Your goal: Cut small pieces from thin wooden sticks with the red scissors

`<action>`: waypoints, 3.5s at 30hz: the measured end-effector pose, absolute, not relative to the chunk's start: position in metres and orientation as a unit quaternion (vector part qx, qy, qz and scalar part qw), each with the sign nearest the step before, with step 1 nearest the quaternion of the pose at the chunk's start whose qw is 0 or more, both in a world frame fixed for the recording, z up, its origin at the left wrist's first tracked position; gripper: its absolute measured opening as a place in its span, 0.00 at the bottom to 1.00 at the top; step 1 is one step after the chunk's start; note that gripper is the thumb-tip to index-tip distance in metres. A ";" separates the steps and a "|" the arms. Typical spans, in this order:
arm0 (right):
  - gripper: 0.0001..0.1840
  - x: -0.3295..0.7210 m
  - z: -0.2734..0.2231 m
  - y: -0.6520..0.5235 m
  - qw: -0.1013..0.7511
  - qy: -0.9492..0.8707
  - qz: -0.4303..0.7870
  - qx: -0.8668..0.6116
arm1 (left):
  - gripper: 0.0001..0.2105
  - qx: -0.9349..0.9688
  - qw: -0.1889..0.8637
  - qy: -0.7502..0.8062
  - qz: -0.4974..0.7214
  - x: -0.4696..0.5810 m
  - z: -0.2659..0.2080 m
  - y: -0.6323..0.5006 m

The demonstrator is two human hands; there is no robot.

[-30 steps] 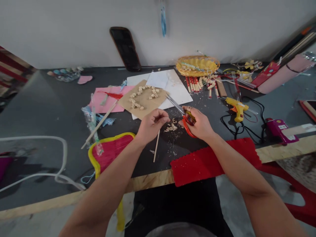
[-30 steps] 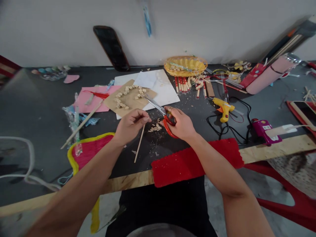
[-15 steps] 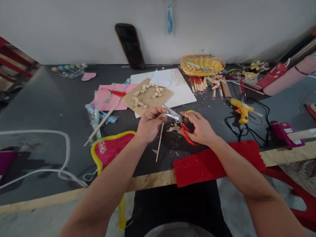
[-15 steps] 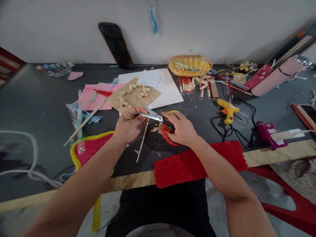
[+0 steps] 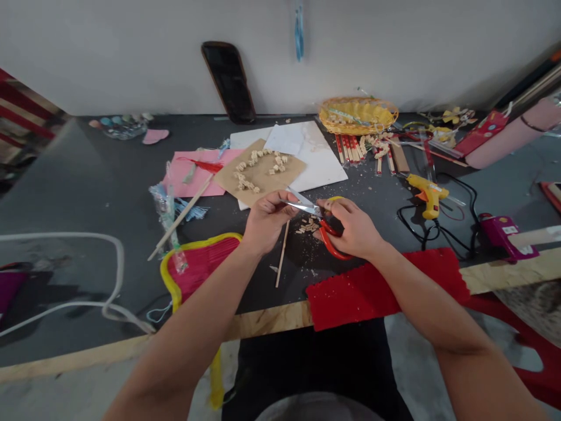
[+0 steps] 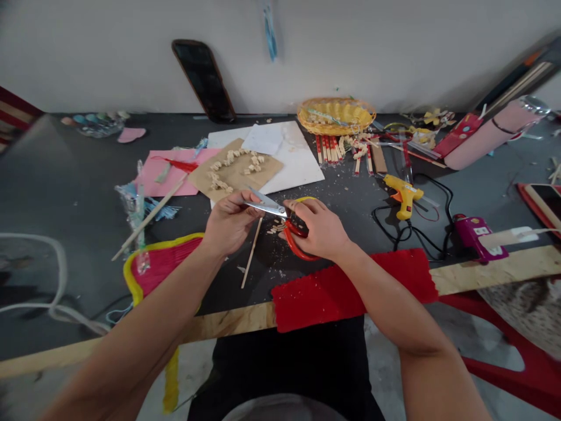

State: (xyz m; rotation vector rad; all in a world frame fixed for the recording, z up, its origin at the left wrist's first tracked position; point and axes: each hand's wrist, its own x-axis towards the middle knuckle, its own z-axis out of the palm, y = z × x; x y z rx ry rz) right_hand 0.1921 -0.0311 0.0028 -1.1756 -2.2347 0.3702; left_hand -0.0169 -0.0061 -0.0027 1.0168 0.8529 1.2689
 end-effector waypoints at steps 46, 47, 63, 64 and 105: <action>0.32 0.192 0.008 -0.033 0.273 -0.844 0.128 -0.443 | 0.10 0.494 0.543 0.403 0.546 -0.014 -0.003 -0.008; 0.32 0.193 0.008 -0.033 0.270 -0.846 0.128 -0.441 | 0.09 0.499 0.536 0.410 0.544 -0.014 -0.002 -0.008; 0.25 0.190 0.004 -0.034 0.282 -0.838 0.144 -0.445 | 0.11 0.543 0.507 0.427 0.515 -0.017 0.001 -0.008; 0.24 0.190 0.004 -0.033 0.290 -0.834 0.147 -0.446 | 0.11 0.543 0.508 0.425 0.515 -0.017 0.001 -0.008; 0.30 0.205 -0.006 -0.013 0.393 -0.729 0.191 -0.528 | 0.26 0.884 0.112 0.388 0.233 -0.031 -0.013 -0.001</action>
